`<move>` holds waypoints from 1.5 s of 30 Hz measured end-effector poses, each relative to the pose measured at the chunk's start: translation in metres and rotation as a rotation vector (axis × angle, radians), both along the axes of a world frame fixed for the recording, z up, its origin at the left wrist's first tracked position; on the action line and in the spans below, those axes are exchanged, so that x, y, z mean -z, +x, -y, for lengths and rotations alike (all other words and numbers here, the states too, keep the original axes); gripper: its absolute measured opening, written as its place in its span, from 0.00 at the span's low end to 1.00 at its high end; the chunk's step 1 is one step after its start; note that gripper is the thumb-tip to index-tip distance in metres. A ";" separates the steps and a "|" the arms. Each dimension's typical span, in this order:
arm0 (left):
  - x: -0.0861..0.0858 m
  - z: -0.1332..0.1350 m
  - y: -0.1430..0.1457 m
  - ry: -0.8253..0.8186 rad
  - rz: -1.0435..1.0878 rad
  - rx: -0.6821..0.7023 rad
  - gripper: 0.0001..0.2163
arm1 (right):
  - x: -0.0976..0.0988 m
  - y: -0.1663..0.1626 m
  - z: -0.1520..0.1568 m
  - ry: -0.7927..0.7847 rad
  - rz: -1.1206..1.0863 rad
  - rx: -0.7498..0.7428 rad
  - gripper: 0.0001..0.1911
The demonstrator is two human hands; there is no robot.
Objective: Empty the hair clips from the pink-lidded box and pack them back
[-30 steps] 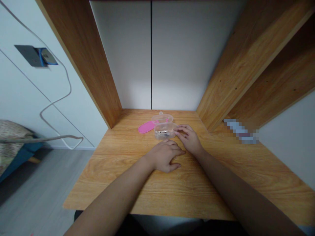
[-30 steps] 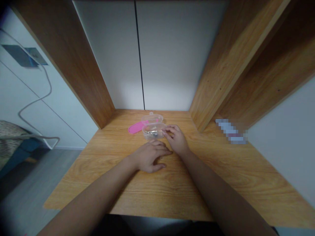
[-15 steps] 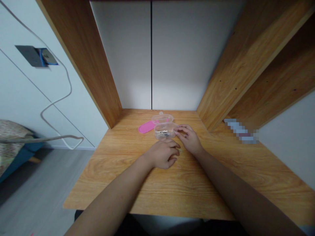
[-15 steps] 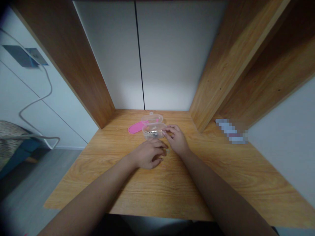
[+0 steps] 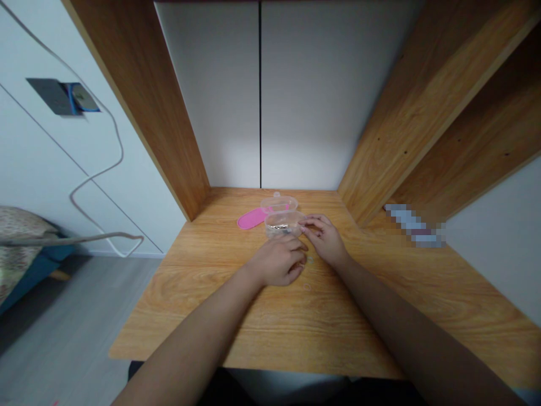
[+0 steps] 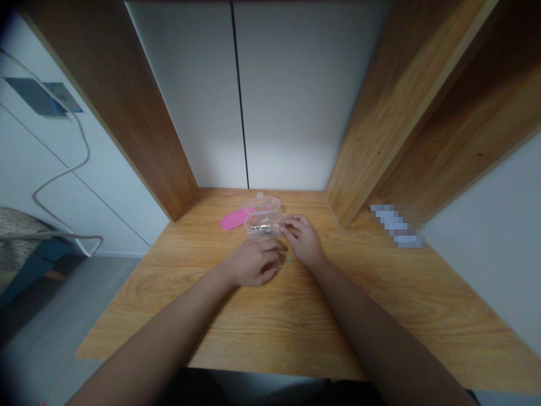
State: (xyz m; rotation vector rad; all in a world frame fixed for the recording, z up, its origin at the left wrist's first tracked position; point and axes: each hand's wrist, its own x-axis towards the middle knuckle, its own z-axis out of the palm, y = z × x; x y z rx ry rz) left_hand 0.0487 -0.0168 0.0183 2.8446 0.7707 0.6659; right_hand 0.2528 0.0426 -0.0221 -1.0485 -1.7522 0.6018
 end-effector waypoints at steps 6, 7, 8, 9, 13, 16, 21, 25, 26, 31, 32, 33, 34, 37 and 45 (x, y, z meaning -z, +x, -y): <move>-0.005 -0.002 -0.008 0.058 -0.059 -0.057 0.10 | 0.000 -0.001 0.000 -0.009 -0.011 0.001 0.16; -0.006 -0.002 -0.008 0.061 -0.076 -0.064 0.10 | 0.000 -0.001 0.000 -0.010 -0.014 -0.001 0.16; -0.007 -0.003 -0.009 0.064 -0.093 -0.068 0.10 | -0.001 -0.001 0.000 -0.011 -0.015 -0.003 0.16; -0.008 -0.003 -0.010 0.066 -0.108 -0.070 0.09 | -0.001 -0.001 0.001 -0.011 -0.013 -0.003 0.16; -0.011 -0.002 -0.012 0.075 -0.155 -0.099 0.08 | -0.001 0.000 0.001 -0.002 0.001 0.011 0.15; -0.011 -0.002 -0.013 0.070 -0.184 -0.123 0.07 | -0.001 0.000 0.000 -0.002 -0.001 0.006 0.14; -0.009 -0.003 -0.013 0.045 -0.198 -0.122 0.07 | 0.000 0.000 0.000 -0.007 -0.017 0.000 0.14; -0.008 -0.001 -0.010 0.038 -0.178 -0.109 0.09 | 0.000 -0.001 0.000 -0.011 -0.014 0.007 0.15; -0.008 0.000 -0.009 0.034 -0.166 -0.102 0.09 | 0.000 -0.001 0.000 -0.009 -0.009 0.006 0.15; -0.004 0.005 0.000 -0.032 -0.083 -0.053 0.17 | -0.001 0.000 0.000 0.000 0.016 0.003 0.14; -0.004 0.006 0.002 -0.046 -0.073 -0.043 0.19 | -0.001 0.000 0.000 0.000 0.017 0.006 0.14; -0.003 0.006 0.004 -0.057 -0.067 -0.033 0.21 | -0.001 0.000 0.000 0.001 0.017 0.008 0.14; -0.003 0.007 0.006 -0.065 -0.065 -0.025 0.23 | -0.001 0.000 0.000 0.001 0.018 0.008 0.15; -0.003 0.009 0.009 -0.076 -0.067 -0.008 0.25 | -0.001 0.001 -0.001 0.001 0.019 0.001 0.15; -0.003 0.010 0.008 -0.048 -0.068 -0.043 0.21 | 0.000 0.000 0.000 -0.020 -0.009 -0.004 0.17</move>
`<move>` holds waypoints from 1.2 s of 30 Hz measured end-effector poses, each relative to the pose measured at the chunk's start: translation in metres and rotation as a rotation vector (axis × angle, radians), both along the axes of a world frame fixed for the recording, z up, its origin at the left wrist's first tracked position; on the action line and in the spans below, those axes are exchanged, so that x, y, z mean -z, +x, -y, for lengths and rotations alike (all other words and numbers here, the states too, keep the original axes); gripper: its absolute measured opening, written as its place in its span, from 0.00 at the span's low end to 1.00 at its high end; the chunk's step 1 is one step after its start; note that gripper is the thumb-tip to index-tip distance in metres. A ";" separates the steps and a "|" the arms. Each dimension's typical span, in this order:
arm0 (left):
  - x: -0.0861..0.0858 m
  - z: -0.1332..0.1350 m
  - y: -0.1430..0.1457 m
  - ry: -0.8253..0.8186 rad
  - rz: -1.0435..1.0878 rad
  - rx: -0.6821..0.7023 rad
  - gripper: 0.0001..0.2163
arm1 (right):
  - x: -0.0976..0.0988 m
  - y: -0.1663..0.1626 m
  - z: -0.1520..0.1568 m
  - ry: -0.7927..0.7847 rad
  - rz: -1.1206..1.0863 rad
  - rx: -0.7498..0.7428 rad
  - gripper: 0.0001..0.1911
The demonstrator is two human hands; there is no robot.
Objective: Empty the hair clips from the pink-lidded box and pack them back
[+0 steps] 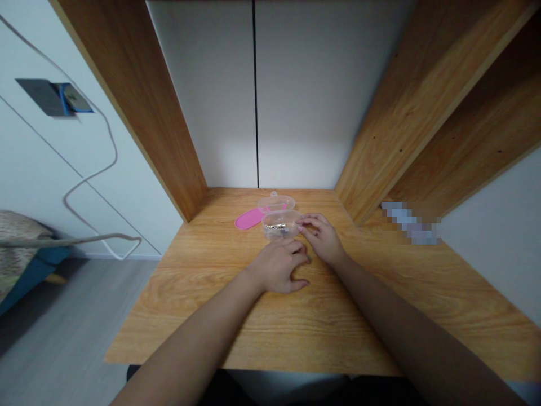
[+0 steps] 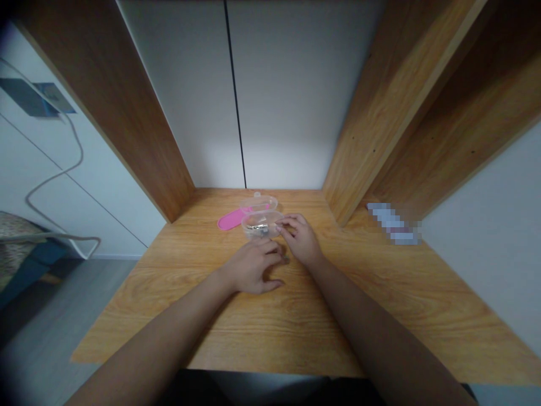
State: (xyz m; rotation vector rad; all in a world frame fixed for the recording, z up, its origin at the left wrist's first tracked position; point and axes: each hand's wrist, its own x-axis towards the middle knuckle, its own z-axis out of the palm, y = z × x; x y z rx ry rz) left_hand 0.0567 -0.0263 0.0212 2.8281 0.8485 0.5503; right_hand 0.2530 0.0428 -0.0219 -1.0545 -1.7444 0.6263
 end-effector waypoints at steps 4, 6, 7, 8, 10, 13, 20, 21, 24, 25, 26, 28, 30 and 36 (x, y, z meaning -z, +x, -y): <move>0.000 -0.004 -0.004 0.031 -0.019 -0.040 0.19 | 0.001 0.000 0.000 -0.002 -0.015 -0.013 0.16; 0.000 -0.005 -0.005 0.047 -0.027 -0.059 0.18 | 0.001 0.000 0.000 0.001 -0.008 -0.015 0.16; 0.000 -0.006 -0.006 0.051 -0.028 -0.065 0.18 | 0.001 0.001 0.000 0.004 -0.002 -0.014 0.16; 0.000 -0.007 -0.006 0.052 -0.027 -0.068 0.18 | 0.001 0.001 -0.001 0.007 0.003 -0.012 0.15; 0.001 -0.007 -0.006 0.050 -0.018 -0.070 0.18 | 0.000 0.001 0.000 0.010 0.009 -0.008 0.15; 0.002 -0.008 -0.006 0.051 -0.001 -0.079 0.19 | 0.000 0.000 0.000 0.007 0.005 -0.008 0.15; 0.002 -0.007 -0.007 0.073 -0.021 -0.126 0.20 | 0.000 0.000 0.001 -0.005 -0.005 -0.007 0.16; 0.002 -0.007 -0.007 0.075 -0.029 -0.134 0.20 | 0.000 0.000 0.001 -0.002 -0.002 -0.004 0.16; 0.003 -0.007 -0.007 0.071 -0.045 -0.148 0.20 | -0.001 0.000 0.000 0.005 0.006 0.001 0.16; 0.004 -0.008 -0.008 0.070 -0.047 -0.149 0.20 | -0.001 0.000 0.000 0.006 0.008 0.000 0.16; 0.004 -0.008 -0.008 0.071 -0.049 -0.149 0.19 | 0.000 0.000 0.000 0.006 0.009 0.000 0.16; 0.004 -0.008 -0.008 0.073 -0.047 -0.147 0.20 | 0.001 0.001 -0.001 0.004 0.010 0.000 0.16; 0.004 -0.007 -0.008 0.067 -0.034 -0.139 0.20 | 0.002 0.001 -0.001 -0.002 0.002 -0.001 0.16; 0.002 -0.003 -0.003 0.014 -0.006 -0.009 0.24 | -0.001 0.001 0.000 0.008 0.027 0.008 0.16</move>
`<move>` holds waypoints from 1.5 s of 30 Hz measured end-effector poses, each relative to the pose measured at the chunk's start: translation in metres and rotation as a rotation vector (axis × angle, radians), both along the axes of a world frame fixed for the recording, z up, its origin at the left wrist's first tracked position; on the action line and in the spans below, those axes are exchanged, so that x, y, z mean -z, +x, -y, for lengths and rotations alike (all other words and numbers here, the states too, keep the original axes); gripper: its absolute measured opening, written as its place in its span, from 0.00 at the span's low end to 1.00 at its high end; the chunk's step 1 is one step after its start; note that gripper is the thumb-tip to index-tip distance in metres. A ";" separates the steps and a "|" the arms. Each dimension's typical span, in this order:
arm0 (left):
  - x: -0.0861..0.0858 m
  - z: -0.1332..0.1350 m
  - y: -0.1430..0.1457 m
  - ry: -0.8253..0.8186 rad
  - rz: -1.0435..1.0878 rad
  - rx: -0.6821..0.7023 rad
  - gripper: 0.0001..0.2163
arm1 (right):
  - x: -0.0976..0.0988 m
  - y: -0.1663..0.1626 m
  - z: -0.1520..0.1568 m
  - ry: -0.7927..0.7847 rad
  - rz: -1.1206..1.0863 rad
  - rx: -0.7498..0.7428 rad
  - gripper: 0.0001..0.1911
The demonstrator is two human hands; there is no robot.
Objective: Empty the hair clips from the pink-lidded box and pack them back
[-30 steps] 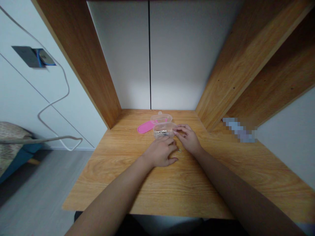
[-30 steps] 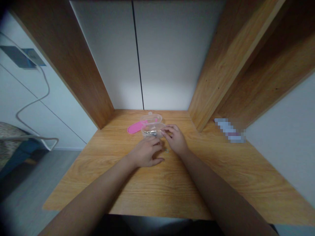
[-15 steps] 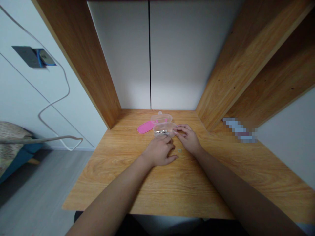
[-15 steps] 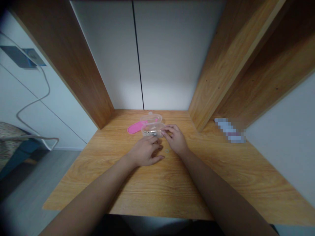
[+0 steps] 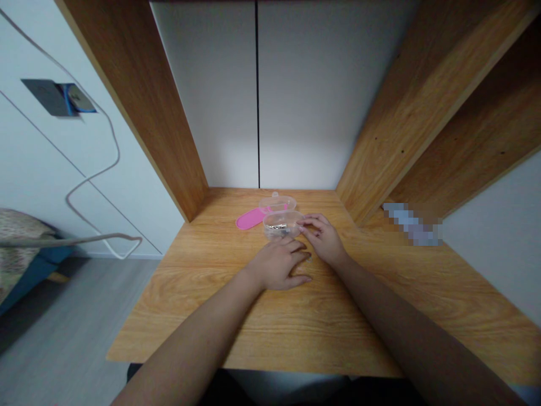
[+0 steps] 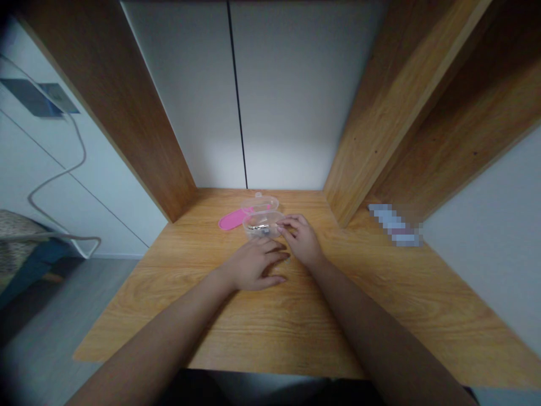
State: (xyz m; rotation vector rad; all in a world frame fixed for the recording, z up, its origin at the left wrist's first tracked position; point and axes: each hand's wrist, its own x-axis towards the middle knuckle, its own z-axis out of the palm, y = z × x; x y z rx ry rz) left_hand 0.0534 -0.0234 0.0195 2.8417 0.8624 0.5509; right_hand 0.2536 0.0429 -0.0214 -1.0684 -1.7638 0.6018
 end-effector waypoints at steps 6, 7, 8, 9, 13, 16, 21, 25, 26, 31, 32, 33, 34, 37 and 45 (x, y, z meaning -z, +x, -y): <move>-0.005 0.000 0.001 0.092 0.075 0.060 0.19 | 0.000 0.000 -0.001 0.006 -0.007 -0.006 0.16; -0.005 -0.001 -0.001 0.132 0.115 0.013 0.17 | 0.001 0.000 -0.001 0.004 -0.011 -0.009 0.16; -0.005 -0.002 -0.004 0.172 0.166 -0.062 0.15 | 0.001 0.000 -0.001 0.002 -0.016 -0.011 0.15; -0.004 -0.005 -0.008 0.209 0.228 -0.163 0.14 | 0.002 0.000 -0.001 0.000 -0.019 -0.012 0.15; 0.002 -0.021 -0.028 0.272 0.514 -0.673 0.10 | 0.001 0.000 -0.001 0.001 -0.016 -0.004 0.15; 0.010 -0.036 -0.044 0.221 0.486 -0.942 0.14 | 0.000 -0.001 0.001 0.004 -0.015 0.003 0.15; 0.026 -0.052 -0.059 0.116 0.200 -1.024 0.20 | 0.000 -0.003 0.002 -0.010 -0.013 0.013 0.14; 0.032 -0.056 -0.061 0.051 0.087 -1.013 0.15 | 0.003 -0.002 0.001 0.011 -0.010 0.025 0.12; 0.032 -0.056 -0.062 0.041 0.078 -1.023 0.15 | 0.003 -0.001 0.000 0.017 -0.010 0.027 0.12; 0.027 -0.057 -0.061 0.065 0.189 -1.177 0.19 | 0.005 -0.001 -0.002 -0.010 0.004 0.025 0.10; 0.026 -0.056 -0.061 0.096 0.248 -1.199 0.20 | 0.005 -0.001 -0.002 -0.017 0.000 0.019 0.10; 0.024 -0.056 -0.060 0.134 0.314 -1.203 0.20 | 0.005 -0.001 -0.002 -0.023 -0.007 0.012 0.09; 0.023 -0.055 -0.058 0.173 0.381 -1.187 0.20 | 0.004 -0.001 -0.002 -0.026 -0.014 0.004 0.09; 0.018 -0.050 -0.052 0.263 0.553 -1.035 0.20 | 0.003 -0.002 -0.001 -0.029 -0.023 -0.010 0.10; 0.016 -0.036 -0.027 0.191 0.506 -0.533 0.24 | 0.012 -0.003 -0.007 -0.110 -0.142 0.025 0.26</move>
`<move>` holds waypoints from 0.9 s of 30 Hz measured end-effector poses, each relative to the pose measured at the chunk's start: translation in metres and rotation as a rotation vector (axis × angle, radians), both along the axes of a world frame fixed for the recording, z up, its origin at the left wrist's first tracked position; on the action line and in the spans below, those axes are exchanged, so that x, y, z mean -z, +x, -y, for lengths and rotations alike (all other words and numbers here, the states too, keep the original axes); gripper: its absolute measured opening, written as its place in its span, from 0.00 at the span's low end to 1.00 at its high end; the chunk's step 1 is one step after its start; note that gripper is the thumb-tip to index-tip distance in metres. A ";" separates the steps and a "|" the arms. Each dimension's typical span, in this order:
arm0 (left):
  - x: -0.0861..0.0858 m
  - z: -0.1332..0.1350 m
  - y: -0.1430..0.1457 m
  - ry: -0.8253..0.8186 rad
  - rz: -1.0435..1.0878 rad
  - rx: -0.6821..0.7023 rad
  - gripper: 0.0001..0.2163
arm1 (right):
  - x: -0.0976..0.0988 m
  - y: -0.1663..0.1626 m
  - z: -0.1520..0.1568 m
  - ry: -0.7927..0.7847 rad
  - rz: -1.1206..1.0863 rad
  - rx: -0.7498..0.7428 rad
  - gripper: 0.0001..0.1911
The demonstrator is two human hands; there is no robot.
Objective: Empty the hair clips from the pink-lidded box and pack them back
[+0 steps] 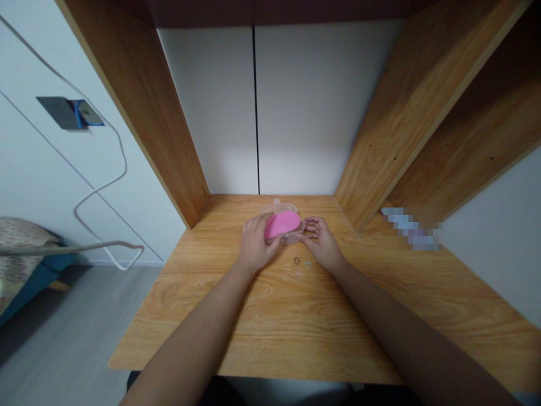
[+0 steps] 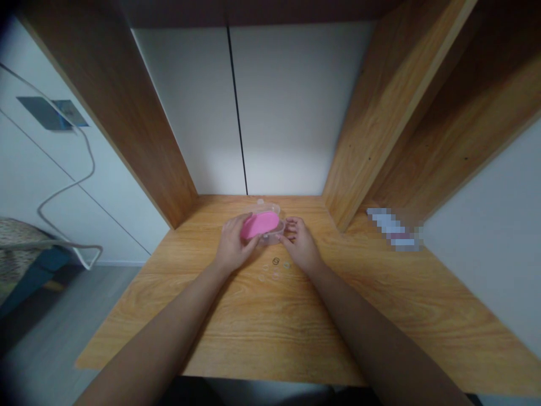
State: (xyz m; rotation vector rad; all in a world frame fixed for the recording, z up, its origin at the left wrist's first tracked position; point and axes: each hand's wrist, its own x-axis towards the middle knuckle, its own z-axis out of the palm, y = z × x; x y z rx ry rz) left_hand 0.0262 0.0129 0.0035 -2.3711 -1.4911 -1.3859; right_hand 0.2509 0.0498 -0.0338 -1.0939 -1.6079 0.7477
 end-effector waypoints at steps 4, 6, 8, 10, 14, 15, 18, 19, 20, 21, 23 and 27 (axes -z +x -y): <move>0.000 0.001 0.000 -0.040 -0.040 0.030 0.24 | 0.003 0.001 -0.002 0.018 -0.007 -0.024 0.31; 0.000 0.000 -0.002 -0.046 -0.049 0.044 0.24 | 0.003 0.001 -0.002 0.017 0.001 -0.034 0.31; 0.001 -0.001 -0.004 -0.045 -0.057 0.056 0.23 | 0.002 0.000 -0.001 0.009 0.012 -0.039 0.30; 0.002 -0.002 -0.005 -0.044 -0.068 0.063 0.23 | 0.001 0.000 0.000 0.006 0.019 -0.037 0.30; 0.005 -0.004 -0.005 -0.044 -0.082 0.064 0.21 | 0.000 0.001 0.000 0.017 0.040 -0.037 0.31; 0.006 -0.004 -0.005 -0.044 -0.084 0.066 0.21 | 0.001 0.001 0.000 0.020 0.047 -0.039 0.31; 0.008 -0.006 -0.005 -0.053 -0.098 0.074 0.19 | 0.001 0.001 -0.001 0.029 0.055 -0.050 0.31; 0.008 -0.006 -0.005 -0.057 -0.105 0.078 0.18 | 0.001 0.001 -0.001 0.031 0.055 -0.053 0.30; 0.009 -0.006 -0.005 -0.061 -0.115 0.083 0.17 | 0.001 0.001 0.000 0.032 0.054 -0.057 0.30; 0.009 -0.006 -0.005 -0.066 -0.127 0.089 0.17 | 0.000 0.000 0.000 0.031 0.054 -0.061 0.29; 0.008 -0.006 -0.005 -0.076 -0.160 0.102 0.18 | -0.002 -0.001 0.002 0.028 0.052 -0.063 0.29; 0.006 -0.004 -0.005 -0.096 -0.200 0.112 0.19 | -0.007 -0.002 0.005 0.033 0.061 -0.077 0.27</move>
